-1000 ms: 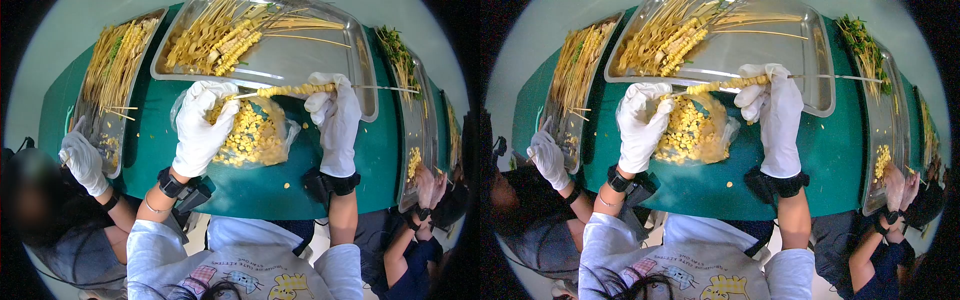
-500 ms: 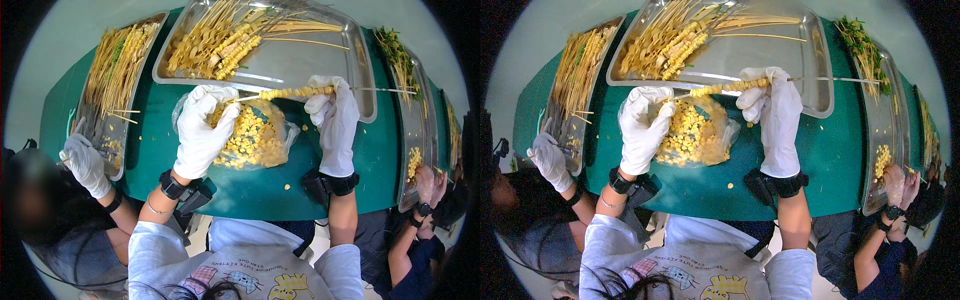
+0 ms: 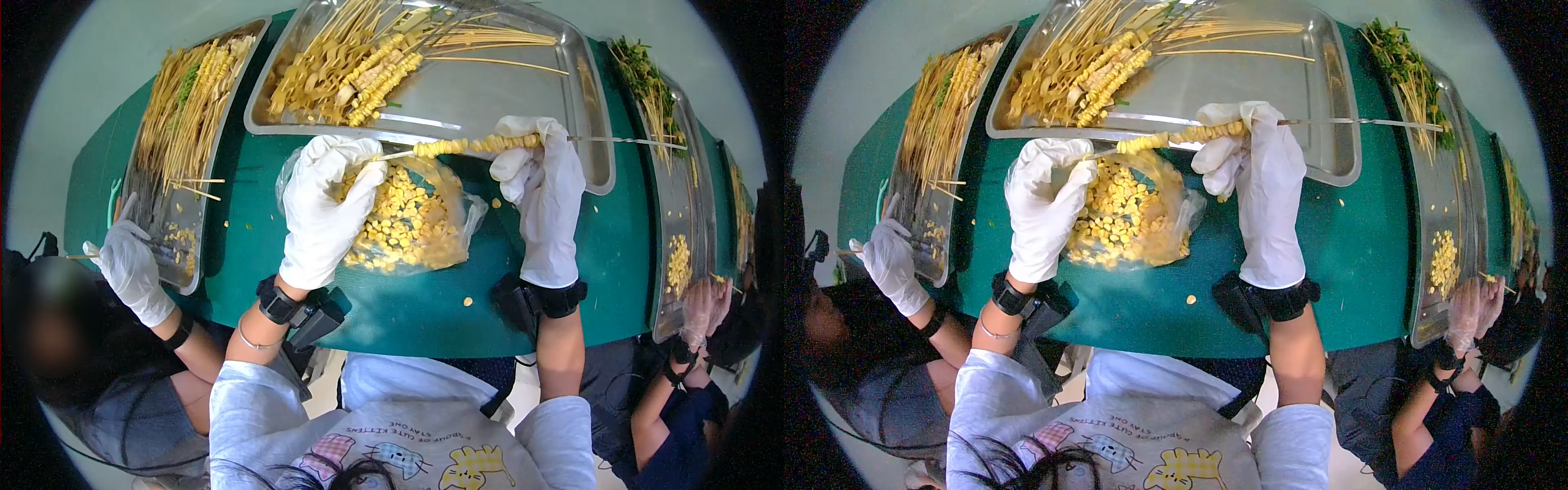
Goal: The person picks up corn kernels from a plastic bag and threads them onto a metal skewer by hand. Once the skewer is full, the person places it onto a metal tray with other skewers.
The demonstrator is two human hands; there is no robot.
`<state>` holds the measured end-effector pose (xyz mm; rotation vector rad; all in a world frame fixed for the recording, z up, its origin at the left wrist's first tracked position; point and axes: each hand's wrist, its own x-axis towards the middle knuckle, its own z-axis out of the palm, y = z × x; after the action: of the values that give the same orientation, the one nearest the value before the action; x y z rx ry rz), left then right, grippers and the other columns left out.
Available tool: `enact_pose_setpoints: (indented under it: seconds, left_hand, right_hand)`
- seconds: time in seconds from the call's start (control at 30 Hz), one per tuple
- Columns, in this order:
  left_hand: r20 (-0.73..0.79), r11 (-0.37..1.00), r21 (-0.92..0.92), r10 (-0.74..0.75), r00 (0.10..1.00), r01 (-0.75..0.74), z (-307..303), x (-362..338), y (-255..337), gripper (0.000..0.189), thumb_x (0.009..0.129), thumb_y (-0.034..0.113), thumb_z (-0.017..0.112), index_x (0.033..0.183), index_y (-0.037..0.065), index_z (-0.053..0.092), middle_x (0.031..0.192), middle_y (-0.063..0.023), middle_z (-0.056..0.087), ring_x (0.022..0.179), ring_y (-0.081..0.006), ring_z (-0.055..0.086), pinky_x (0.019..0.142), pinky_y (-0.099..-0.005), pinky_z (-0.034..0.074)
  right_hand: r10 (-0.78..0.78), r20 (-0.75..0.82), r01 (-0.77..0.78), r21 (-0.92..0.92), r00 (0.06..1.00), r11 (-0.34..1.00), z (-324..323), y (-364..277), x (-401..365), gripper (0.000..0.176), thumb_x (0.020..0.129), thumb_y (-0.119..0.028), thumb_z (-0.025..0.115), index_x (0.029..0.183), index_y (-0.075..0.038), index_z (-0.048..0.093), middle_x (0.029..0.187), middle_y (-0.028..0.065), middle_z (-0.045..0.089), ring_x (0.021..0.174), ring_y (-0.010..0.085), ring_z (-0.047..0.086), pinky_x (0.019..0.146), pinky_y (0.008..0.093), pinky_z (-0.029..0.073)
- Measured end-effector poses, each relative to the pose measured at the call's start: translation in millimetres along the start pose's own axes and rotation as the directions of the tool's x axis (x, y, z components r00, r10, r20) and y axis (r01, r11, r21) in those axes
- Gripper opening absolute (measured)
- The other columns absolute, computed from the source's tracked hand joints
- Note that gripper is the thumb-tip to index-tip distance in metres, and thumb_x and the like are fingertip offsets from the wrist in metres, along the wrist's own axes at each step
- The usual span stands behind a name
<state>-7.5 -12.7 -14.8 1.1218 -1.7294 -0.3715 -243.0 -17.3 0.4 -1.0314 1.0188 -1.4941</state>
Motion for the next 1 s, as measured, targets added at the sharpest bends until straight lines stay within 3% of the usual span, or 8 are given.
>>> enact_pose_setpoints:
  seconds: [0.17,0.27,0.6,1.0]
  left_hand:
    - [0.045,1.0,0.018,0.014,0.999,-0.015,-1,0,-1,0.017,0.079,-0.004,0.074,0.094,0.001,0.07,0.09,-0.0084,0.067,0.08,-0.0186,0.062,0.074,-0.0282,0.049]
    - [0.028,0.998,-0.057,-0.037,0.999,0.038,3,-4,-4,0.017,0.077,0.001,0.077,0.093,0.001,0.071,0.086,-0.0094,0.066,0.081,-0.0231,0.063,0.074,-0.0312,0.049]
    - [0.04,0.999,0.03,0.019,0.999,-0.021,2,-3,-6,0.019,0.076,0.002,0.078,0.094,0.003,0.07,0.086,-0.0096,0.066,0.082,-0.0247,0.063,0.074,-0.0322,0.05]
    - [0.083,0.977,0.188,0.088,0.993,-0.102,0,-1,3,0.019,0.077,-0.001,0.076,0.095,0.002,0.071,0.09,-0.0084,0.069,0.084,-0.0221,0.064,0.078,-0.0297,0.05]
  right_hand:
    - [0.005,-0.079,-0.004,0.011,0.997,1.0,2,3,2,0.048,0.107,-0.037,0.035,0.104,0.002,0.063,0.066,0.0094,0.065,0.048,0.0127,0.054,0.044,0.0232,0.042]
    - [0.007,-0.066,-0.005,0.034,0.998,0.999,0,3,2,0.046,0.107,-0.035,0.036,0.104,0.002,0.063,0.067,0.0094,0.065,0.049,0.0126,0.055,0.045,0.0231,0.042]
    - [0.004,-0.113,-0.007,-0.025,0.994,1.0,3,4,1,0.043,0.107,-0.032,0.037,0.102,0.001,0.064,0.068,0.0097,0.067,0.049,0.0125,0.056,0.045,0.0229,0.043]
    - [0.03,0.059,-0.028,-0.041,0.998,0.999,5,4,-1,0.049,0.107,-0.038,0.037,0.1,0.001,0.067,0.069,0.0078,0.069,0.049,0.0104,0.059,0.044,0.0194,0.044]
